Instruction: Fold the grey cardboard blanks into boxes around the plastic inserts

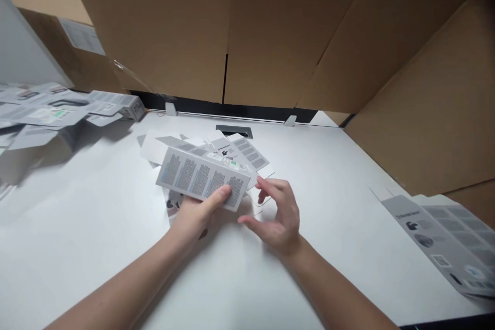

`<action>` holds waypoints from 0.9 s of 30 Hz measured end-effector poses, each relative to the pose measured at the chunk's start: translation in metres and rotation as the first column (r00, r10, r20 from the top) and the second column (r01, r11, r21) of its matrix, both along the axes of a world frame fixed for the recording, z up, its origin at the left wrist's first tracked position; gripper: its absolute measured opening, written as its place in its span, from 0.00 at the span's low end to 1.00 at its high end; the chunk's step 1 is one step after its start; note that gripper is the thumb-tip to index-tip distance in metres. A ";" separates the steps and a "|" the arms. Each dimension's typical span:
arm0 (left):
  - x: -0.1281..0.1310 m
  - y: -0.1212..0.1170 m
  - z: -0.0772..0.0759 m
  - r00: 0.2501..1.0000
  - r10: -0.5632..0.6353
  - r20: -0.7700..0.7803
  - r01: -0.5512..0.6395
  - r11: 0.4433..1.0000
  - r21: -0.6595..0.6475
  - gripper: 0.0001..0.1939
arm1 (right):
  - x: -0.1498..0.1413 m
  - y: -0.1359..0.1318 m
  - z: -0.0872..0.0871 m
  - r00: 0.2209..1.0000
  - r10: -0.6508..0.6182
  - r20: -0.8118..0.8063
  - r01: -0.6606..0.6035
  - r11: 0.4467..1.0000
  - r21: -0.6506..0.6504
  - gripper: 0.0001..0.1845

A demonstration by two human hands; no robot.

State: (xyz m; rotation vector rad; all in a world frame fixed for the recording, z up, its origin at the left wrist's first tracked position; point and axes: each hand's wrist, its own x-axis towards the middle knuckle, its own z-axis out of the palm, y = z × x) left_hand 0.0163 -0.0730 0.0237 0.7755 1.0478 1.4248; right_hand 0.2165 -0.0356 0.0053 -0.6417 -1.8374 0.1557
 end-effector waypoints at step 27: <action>0.000 -0.006 0.006 0.940 -0.209 -0.271 0.183 0.976 -0.119 0.40 | 0.174 -0.091 0.037 0.681 -0.528 0.508 0.728 0.563 -0.391 0.27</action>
